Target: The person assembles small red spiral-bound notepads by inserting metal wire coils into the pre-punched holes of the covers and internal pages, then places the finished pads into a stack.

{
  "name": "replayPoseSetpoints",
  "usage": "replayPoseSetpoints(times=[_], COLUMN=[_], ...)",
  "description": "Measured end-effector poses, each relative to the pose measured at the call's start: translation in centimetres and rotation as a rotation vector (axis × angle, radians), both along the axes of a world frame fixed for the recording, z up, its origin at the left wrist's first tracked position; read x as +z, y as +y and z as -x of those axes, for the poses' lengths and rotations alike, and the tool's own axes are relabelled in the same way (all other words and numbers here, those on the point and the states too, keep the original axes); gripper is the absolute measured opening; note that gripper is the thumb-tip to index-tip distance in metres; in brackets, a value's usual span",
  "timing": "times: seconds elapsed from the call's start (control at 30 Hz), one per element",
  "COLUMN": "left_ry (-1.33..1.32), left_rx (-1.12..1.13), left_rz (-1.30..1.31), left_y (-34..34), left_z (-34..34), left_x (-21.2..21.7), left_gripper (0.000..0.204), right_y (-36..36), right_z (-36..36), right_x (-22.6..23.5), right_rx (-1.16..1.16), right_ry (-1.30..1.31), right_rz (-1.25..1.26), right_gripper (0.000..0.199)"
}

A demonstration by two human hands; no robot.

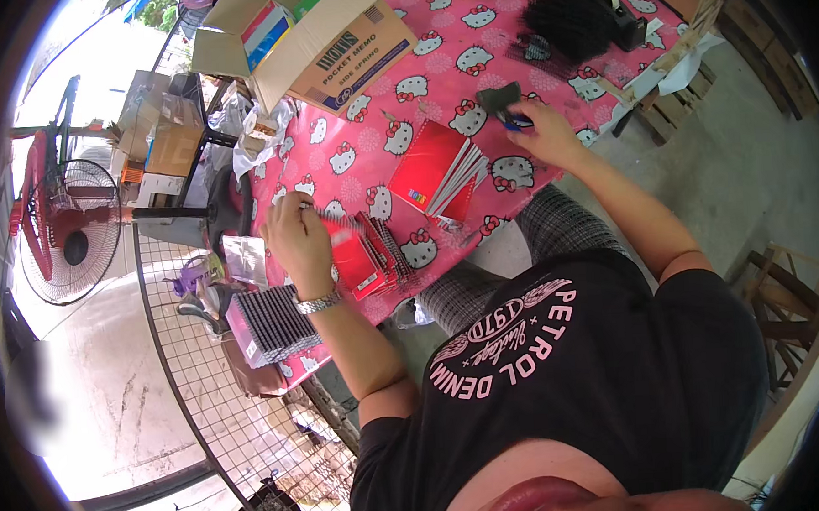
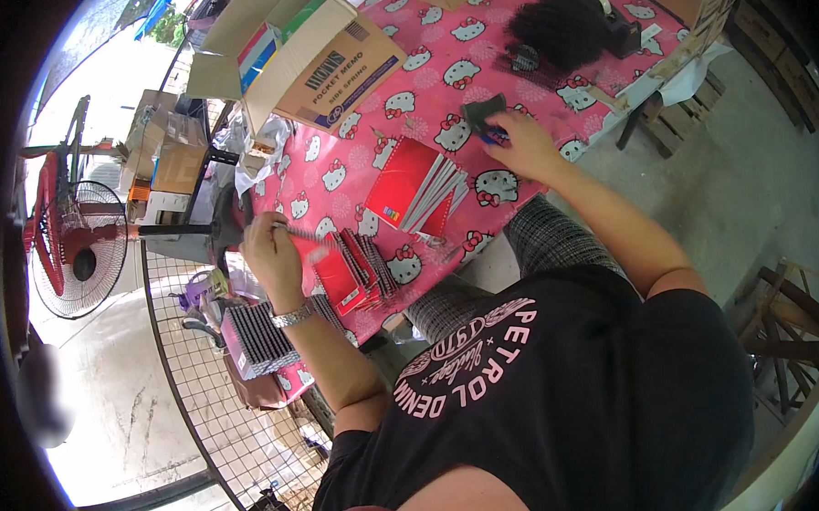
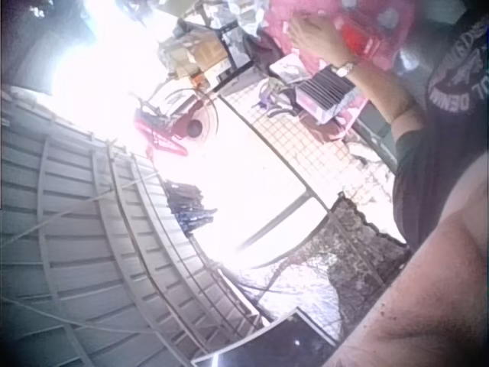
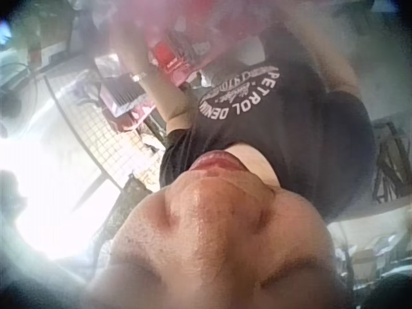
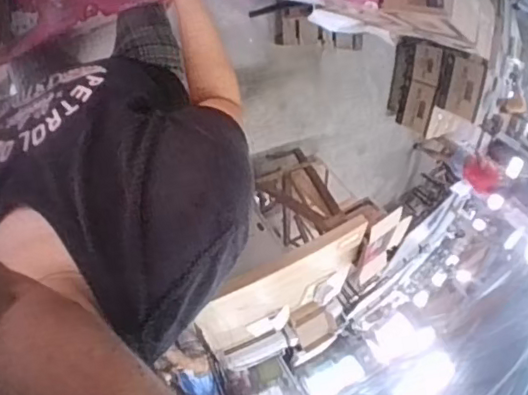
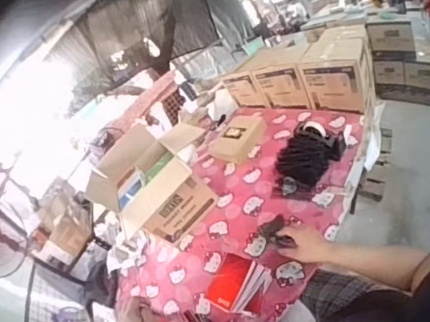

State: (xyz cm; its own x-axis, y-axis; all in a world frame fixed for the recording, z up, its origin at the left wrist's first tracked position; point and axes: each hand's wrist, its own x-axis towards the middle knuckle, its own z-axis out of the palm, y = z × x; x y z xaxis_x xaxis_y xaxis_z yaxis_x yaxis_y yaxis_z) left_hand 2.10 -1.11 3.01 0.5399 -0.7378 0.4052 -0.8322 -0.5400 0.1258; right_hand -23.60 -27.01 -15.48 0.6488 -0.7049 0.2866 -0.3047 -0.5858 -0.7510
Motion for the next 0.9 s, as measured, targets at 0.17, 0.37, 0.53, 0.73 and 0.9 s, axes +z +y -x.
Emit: replayPoseSetpoints(times=[0.17,0.37,0.53,0.73,0.9], left_ry=[0.195,0.043,1.048,1.277,1.428], left_rx=[0.150,-0.112,-0.168,-0.156,-0.124], left_rz=[-0.452,-0.004,-0.112,-0.265,-0.255], left_y=[2.5,-3.0,-10.1,-11.3,-11.8], left_z=[-6.0,-4.4,-3.2,-5.1,-4.6], left_x=[-10.1,-10.9,-10.9,-12.6,-12.0], left_gripper=[0.016,0.036,0.033,0.035,0.031], right_y=[0.9,1.2,0.0,0.1,-0.1], right_z=[-0.1,-1.8,-6.1,-7.1,-8.0], right_x=[-5.7,0.4,1.0,2.3,0.4], right_rx=[0.123,0.343,0.550,0.584,0.544], right_ry=[0.326,-0.089,-0.036,0.026,-0.057], right_rz=[0.284,-0.084,-0.043,-0.026,0.093], right_gripper=[0.052,0.056,0.053,0.042,0.055])
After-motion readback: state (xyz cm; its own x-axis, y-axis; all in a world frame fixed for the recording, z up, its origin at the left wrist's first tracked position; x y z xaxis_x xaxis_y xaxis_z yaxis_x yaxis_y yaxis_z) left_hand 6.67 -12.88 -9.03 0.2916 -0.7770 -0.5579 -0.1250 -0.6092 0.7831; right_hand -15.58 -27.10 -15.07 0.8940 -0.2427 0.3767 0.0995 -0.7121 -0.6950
